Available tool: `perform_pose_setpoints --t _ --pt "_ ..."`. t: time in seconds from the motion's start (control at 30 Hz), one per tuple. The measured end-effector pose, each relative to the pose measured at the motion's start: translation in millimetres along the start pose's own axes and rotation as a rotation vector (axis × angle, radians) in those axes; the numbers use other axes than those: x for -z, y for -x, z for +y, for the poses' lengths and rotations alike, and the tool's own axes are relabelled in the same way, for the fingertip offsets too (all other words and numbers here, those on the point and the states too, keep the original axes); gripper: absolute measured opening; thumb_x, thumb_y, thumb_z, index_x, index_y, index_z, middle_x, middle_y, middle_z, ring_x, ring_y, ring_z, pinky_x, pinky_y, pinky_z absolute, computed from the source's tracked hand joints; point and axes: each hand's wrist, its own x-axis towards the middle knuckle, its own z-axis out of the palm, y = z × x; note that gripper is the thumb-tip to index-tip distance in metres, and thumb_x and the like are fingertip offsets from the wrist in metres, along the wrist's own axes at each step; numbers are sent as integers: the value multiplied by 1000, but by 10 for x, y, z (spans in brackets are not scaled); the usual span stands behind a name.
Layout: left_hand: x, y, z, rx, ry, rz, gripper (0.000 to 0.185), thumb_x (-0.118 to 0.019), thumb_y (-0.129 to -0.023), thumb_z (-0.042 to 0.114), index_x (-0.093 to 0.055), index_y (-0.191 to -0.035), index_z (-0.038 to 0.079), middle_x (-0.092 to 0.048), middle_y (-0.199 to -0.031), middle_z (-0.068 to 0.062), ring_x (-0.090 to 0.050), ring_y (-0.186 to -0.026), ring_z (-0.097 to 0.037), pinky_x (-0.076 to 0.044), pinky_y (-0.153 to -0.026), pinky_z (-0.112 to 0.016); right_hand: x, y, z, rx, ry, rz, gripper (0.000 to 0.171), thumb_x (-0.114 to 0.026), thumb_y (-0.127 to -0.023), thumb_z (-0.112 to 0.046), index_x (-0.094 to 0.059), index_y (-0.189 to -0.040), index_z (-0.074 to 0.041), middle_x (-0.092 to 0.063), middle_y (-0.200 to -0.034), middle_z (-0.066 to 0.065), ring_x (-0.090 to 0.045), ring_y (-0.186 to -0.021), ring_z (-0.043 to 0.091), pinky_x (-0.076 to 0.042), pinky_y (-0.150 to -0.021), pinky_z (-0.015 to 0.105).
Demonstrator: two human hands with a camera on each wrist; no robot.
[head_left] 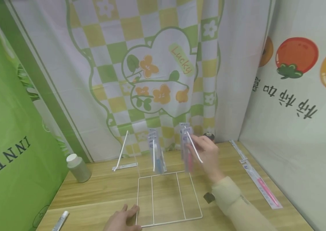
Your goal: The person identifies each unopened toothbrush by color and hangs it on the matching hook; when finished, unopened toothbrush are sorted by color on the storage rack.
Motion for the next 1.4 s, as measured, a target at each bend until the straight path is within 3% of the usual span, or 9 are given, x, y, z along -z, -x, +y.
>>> perform_pose_setpoints --t 0.23,0.57,0.97,1.23,1.4 --pt "8 14 23 12 4 5 79 -94 -81 41 -65 -149 12 -45 -152 -45 -42 -117 -87 -32 -91 -96 -38 -34 35 -44 -9 -26 37 -91 -83 -1 -78 -117 3 -72 -92 11 -68 -75 23 -56 -74 10" --pt "5 20 13 23 18 9 81 -94 -80 45 -65 -149 13 -44 -152 -46 -41 -118 -87 -31 -90 -96 -42 -60 47 -39 -20 -28 36 -91 -83 -1 -78 -116 3 -71 -93 12 -69 -76 24 -57 -75 11" --pt "10 7 2 17 19 -2 80 -93 -81 44 -64 -149 11 -45 -154 -43 -41 -117 -88 -31 -89 -97 -4 -54 37 33 16 17 42 -92 -78 5 -80 -117 -1 -72 -89 14 -68 -75 25 -58 -72 15" --pt "4 10 -9 13 8 -3 81 -93 -82 45 -64 -149 11 -44 -154 -44 -41 -118 -87 -31 -90 -97 13 -25 86 -18 -4 7 43 -91 -75 11 -81 -114 -2 -71 -88 11 -66 -74 24 -54 -73 8" --pt "-11 8 -15 9 2 0 81 -93 -82 44 -64 -149 11 -44 -153 -44 -42 -118 -86 -31 -90 -96 109 -3 170 -44 -49 -4 40 -90 -76 13 -81 -112 -2 -71 -87 13 -68 -72 27 -57 -72 10"
